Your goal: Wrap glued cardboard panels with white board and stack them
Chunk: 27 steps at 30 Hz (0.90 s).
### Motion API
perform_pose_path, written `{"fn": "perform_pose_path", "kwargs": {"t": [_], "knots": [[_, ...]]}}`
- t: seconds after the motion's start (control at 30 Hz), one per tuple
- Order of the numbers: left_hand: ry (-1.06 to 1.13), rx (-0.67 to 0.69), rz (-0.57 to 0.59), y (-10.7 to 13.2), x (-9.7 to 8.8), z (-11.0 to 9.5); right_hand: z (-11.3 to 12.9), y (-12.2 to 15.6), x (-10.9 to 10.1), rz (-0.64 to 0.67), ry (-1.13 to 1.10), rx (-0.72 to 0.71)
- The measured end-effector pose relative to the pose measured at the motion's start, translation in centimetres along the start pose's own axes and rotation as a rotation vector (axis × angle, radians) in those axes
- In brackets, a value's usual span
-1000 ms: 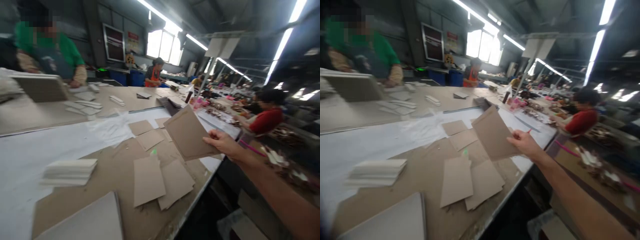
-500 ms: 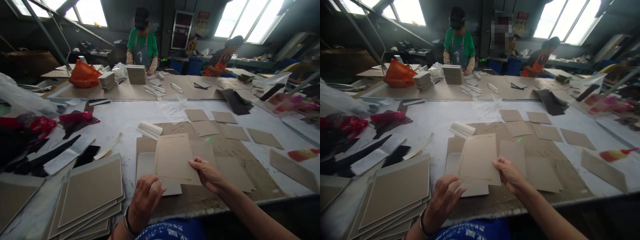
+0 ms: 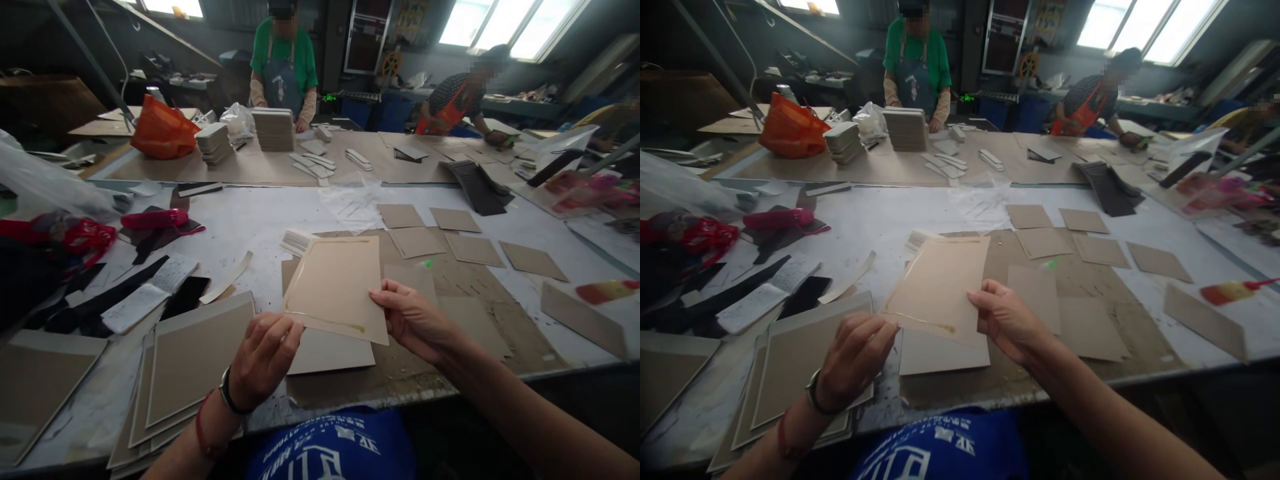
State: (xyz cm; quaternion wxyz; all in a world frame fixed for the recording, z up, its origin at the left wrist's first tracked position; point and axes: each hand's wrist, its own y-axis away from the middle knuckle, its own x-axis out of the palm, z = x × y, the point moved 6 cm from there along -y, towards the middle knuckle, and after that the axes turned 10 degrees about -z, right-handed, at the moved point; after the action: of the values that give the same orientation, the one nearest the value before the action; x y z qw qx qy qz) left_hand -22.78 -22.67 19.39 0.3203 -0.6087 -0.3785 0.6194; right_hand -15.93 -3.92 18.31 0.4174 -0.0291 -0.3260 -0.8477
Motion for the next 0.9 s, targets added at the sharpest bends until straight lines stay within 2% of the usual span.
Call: {"fn": "perform_pose_path", "kwargs": {"t": [0.1, 0.17, 0.27, 0.33, 0.43, 0.53, 0.7, 0.8, 0.9], "knots": [[-0.001, 0.017, -0.065, -2.6, -1.6, 0.6, 2.5, 1.8, 1.1, 0.063, 0.09, -0.169], [-0.001, -0.065, -0.139, -4.4, -3.0, 1.2, 3.7, 2.6, 0.6, 0.017, 0.221, -0.371], [0.013, -0.342, -0.218, -5.7, -4.7, 2.6, 3.4, 2.7, -2.3, -0.285, 0.505, -0.63], [0.077, -0.598, -0.203, -4.9, -4.8, 3.9, 1.6, 1.8, -4.3, -0.456, 0.654, -0.666], [0.247, -1.002, -0.136, -1.5, -3.5, 5.6, -2.0, 0.0, -5.8, -0.46, 0.687, -0.601], [0.445, -1.299, -0.081, 2.9, -1.2, 6.3, -4.7, -0.8, -6.2, -0.416, 0.698, -0.523], [0.672, -1.616, -0.066, 10.1, 3.2, 5.6, -7.9, -1.9, -7.5, -0.457, 0.794, -0.418], [0.588, -1.749, -0.021, 14.1, 5.6, 4.8, -10.0, -3.2, -9.2, -0.519, 0.853, -0.382], [0.458, -1.817, 0.034, 17.0, 7.2, 4.2, -12.0, -4.4, -10.4, -0.53, 0.905, -0.382]]}}
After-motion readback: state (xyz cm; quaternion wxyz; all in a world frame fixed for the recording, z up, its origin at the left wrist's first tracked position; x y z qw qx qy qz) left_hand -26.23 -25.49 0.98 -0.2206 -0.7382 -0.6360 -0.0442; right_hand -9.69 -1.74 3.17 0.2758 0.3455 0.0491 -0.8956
